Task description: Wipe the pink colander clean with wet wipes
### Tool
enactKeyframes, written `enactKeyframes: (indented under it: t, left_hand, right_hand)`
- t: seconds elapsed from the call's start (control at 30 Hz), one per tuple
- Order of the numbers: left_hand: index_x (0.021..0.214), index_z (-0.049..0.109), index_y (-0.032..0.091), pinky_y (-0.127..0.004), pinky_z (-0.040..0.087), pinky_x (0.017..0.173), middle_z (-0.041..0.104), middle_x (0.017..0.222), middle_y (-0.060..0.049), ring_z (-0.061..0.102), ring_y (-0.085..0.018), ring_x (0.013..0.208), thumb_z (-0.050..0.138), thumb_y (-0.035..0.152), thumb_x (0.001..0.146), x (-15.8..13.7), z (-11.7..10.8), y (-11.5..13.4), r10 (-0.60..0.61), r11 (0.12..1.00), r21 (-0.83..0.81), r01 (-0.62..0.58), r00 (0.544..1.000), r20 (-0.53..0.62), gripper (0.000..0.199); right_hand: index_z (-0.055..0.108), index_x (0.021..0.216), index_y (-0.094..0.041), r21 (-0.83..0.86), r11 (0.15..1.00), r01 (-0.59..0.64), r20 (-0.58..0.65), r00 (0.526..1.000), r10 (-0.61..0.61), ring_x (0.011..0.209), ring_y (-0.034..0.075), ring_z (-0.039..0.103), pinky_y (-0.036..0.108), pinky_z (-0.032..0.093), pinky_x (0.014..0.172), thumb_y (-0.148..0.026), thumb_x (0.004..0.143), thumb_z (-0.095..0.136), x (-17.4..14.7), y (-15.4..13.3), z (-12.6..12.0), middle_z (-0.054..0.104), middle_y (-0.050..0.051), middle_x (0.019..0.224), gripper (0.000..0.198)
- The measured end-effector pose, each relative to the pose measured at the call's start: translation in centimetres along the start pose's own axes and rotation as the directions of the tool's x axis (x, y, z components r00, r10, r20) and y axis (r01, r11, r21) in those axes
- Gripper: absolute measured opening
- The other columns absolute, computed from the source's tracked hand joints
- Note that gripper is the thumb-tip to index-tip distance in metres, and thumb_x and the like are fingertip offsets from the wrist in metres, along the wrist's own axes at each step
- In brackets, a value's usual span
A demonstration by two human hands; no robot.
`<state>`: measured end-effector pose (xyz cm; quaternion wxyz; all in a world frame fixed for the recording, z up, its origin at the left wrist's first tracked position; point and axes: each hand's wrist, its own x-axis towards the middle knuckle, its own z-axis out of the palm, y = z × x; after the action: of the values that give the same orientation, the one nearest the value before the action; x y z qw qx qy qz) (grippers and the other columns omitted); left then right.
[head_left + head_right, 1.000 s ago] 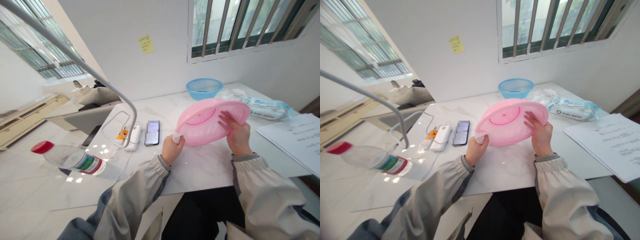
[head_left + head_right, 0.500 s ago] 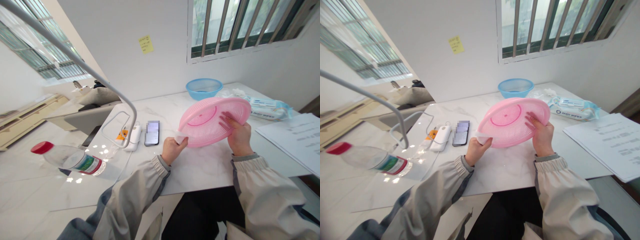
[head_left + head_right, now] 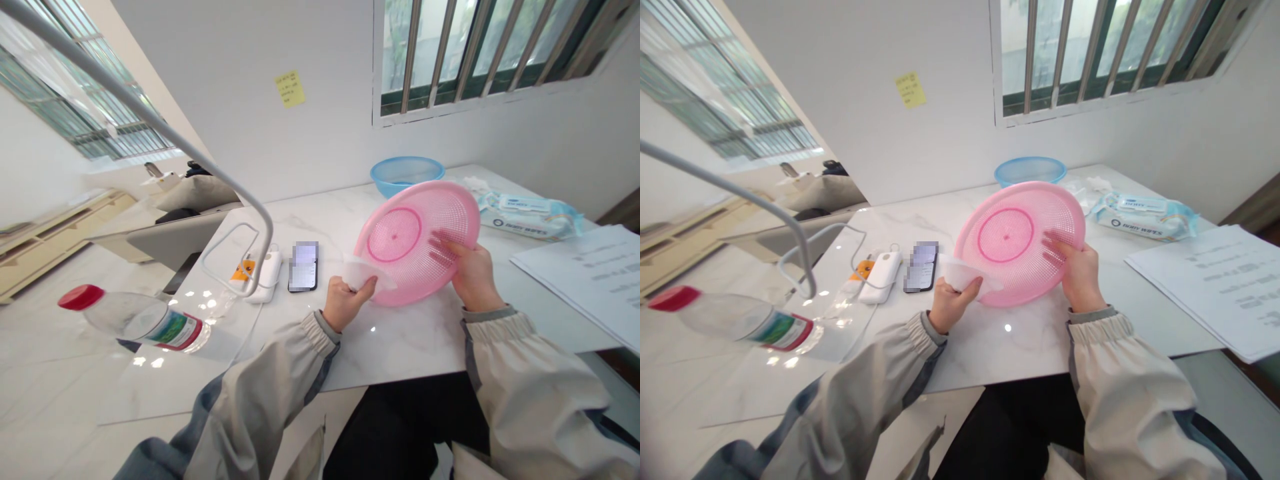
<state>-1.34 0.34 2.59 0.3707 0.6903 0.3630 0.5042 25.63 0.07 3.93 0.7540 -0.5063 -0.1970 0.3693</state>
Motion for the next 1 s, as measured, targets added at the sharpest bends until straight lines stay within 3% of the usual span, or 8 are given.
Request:
enactKeyframes:
  t: [0.27,0.5,0.77,0.9,1.0]
  left_hand:
    - [0.047,0.035,0.022,-0.027,0.022,0.047,0.034,0.046,0.003,0.034,-0.008,0.045,0.07,0.052,0.087,0.34,0.06,0.3,-0.085,0.995,0.054,0.087,0.995,-0.046,0.061]
    - [0.048,0.036,0.023,-0.027,0.021,0.047,0.034,0.049,0.003,0.032,-0.008,0.046,0.069,0.047,0.078,0.56,0.05,0.88,-0.161,0.986,0.033,0.164,0.984,-0.071,0.051]
    - [0.049,0.037,0.023,-0.026,0.022,0.048,0.034,0.05,0.003,0.033,-0.008,0.049,0.067,0.047,0.075,0.63,0.08,0.91,-0.201,0.979,0.033,0.203,0.978,-0.059,0.047]
    - [0.049,0.04,0.021,-0.025,0.023,0.048,0.036,0.05,0.003,0.035,-0.008,0.049,0.071,0.051,0.077,0.7,0.19,0.99,-0.222,0.974,0.026,0.224,0.974,-0.05,0.051]
    - [0.048,0.042,0.022,-0.025,0.024,0.044,0.038,0.046,0.003,0.036,-0.009,0.045,0.076,0.059,0.077,0.83,0.24,0.75,-0.315,0.949,-0.033,0.314,0.947,-0.056,0.058]
  right_hand:
    - [0.086,0.098,-0.025,-0.035,0.999,-0.009,0.0,1.0,0.009,0.102,0.024,0.081,0.036,0.065,0.076,-0.015,0.082,0.082,-0.1,0.06,0.08,0.086,0.008,0.113,0.019]
    - [0.085,0.092,-0.029,-0.031,1.0,-0.002,0.019,1.0,0.002,0.101,0.024,0.081,0.032,0.066,0.07,-0.027,0.077,0.09,-0.12,-0.03,0.03,0.087,0.005,0.109,0.016]
    - [0.087,0.092,-0.024,-0.002,1.0,0.001,-0.011,1.0,-0.001,0.092,0.023,0.082,0.027,0.065,0.064,-0.022,0.072,0.087,-0.14,-0.13,0.27,0.087,0.007,0.103,0.02]
    - [0.084,0.093,-0.021,0.058,0.998,0.019,-0.047,0.999,-0.017,0.084,0.023,0.082,0.029,0.066,0.061,-0.022,0.069,0.088,0.08,-0.3,0.29,0.086,0.007,0.103,0.025]
    - [0.082,0.096,-0.022,0.151,0.988,0.034,-0.018,0.999,-0.031,0.09,0.025,0.083,0.033,0.069,0.07,-0.025,0.069,0.09,0.19,-0.81,0.43,0.085,0.005,0.102,0.028]
